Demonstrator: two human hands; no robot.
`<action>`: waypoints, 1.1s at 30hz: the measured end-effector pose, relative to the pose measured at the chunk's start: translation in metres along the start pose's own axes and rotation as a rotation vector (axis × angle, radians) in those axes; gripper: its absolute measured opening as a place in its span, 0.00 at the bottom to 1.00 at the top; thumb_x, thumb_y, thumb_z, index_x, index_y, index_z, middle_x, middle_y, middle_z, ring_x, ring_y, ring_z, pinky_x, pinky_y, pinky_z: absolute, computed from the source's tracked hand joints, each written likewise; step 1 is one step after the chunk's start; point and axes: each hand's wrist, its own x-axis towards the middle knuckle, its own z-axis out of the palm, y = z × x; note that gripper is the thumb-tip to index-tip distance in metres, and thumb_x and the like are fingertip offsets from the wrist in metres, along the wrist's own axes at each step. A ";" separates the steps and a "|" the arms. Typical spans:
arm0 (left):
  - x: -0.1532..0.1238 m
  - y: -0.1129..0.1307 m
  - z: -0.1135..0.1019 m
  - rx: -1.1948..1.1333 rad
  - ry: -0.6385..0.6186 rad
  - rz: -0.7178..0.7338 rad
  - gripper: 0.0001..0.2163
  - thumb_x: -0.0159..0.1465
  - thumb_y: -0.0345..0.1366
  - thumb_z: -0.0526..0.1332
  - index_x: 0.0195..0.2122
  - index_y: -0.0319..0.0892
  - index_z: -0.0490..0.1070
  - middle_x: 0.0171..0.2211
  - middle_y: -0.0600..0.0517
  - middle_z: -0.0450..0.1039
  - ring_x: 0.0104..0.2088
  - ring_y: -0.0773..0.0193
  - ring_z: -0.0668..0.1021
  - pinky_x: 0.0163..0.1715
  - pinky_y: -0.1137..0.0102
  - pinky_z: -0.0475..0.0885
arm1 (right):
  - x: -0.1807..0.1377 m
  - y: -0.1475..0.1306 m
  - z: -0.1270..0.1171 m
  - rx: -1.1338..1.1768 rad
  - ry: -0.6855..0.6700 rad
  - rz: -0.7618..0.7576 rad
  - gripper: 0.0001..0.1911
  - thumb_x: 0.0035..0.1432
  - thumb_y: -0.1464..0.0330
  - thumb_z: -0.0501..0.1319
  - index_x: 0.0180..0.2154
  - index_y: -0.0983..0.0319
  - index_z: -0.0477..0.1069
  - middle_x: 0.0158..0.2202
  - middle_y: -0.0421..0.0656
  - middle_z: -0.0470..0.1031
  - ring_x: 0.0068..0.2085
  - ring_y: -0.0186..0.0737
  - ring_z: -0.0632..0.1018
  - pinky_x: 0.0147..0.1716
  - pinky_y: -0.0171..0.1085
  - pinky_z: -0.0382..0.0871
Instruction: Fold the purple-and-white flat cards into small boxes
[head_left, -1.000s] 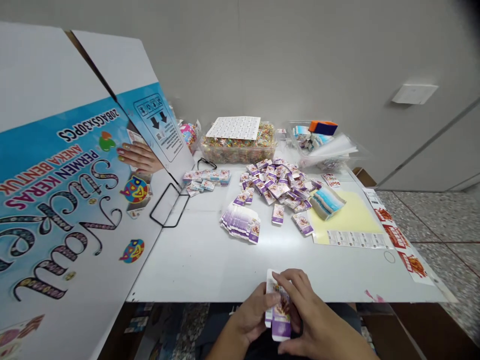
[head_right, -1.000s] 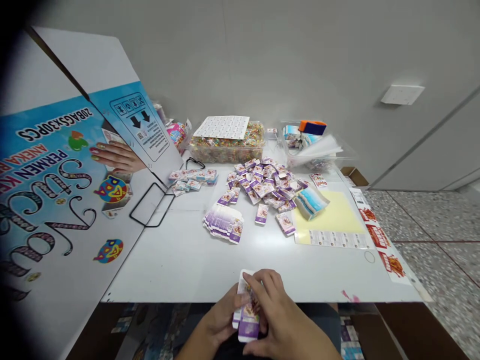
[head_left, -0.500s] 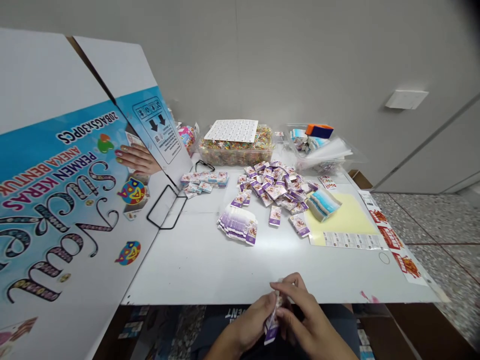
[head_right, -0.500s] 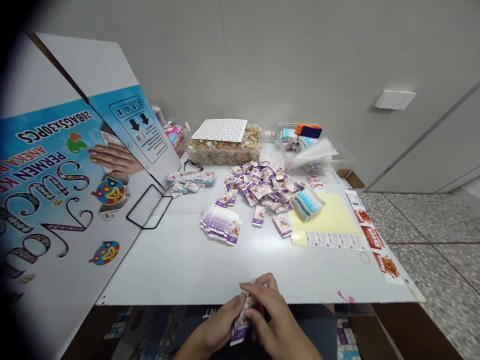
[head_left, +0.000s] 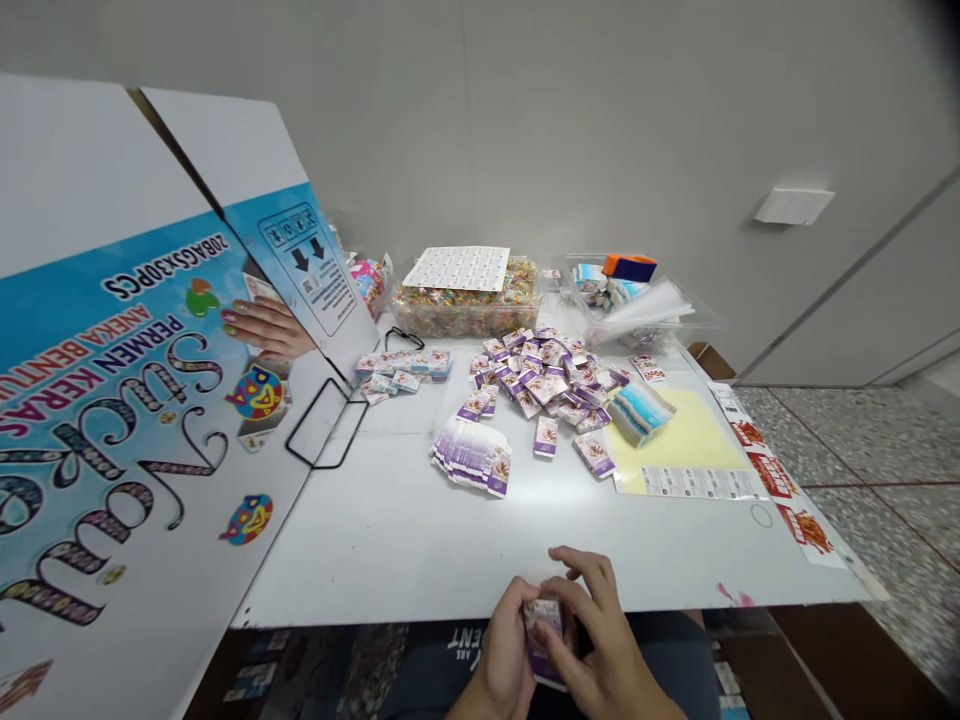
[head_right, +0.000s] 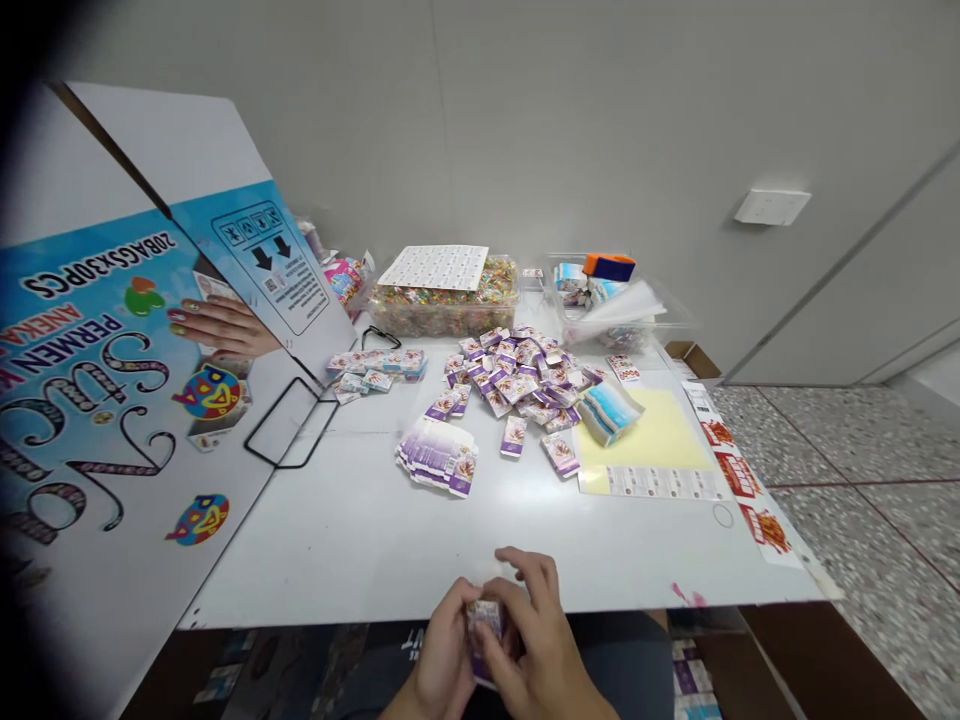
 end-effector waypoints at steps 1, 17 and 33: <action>-0.001 0.001 0.000 0.005 -0.002 0.001 0.06 0.52 0.37 0.60 0.27 0.40 0.69 0.23 0.53 0.71 0.25 0.64 0.74 0.30 0.69 0.69 | -0.002 0.001 0.003 0.030 0.034 0.025 0.15 0.62 0.71 0.61 0.51 0.54 0.73 0.64 0.51 0.63 0.58 0.55 0.69 0.51 0.50 0.75; 0.001 -0.003 -0.008 0.247 -0.366 0.175 0.15 0.60 0.43 0.68 0.44 0.41 0.75 0.37 0.49 0.76 0.40 0.60 0.77 0.46 0.67 0.69 | 0.007 0.003 0.004 0.322 0.234 0.170 0.08 0.63 0.65 0.62 0.36 0.57 0.81 0.37 0.47 0.82 0.38 0.47 0.81 0.38 0.41 0.78; -0.002 0.007 -0.014 0.701 -0.288 0.332 0.26 0.65 0.56 0.59 0.50 0.37 0.73 0.33 0.48 0.74 0.31 0.60 0.78 0.32 0.68 0.74 | 0.005 0.014 -0.002 0.449 0.281 0.477 0.15 0.58 0.56 0.67 0.38 0.61 0.82 0.33 0.48 0.83 0.31 0.44 0.81 0.32 0.37 0.78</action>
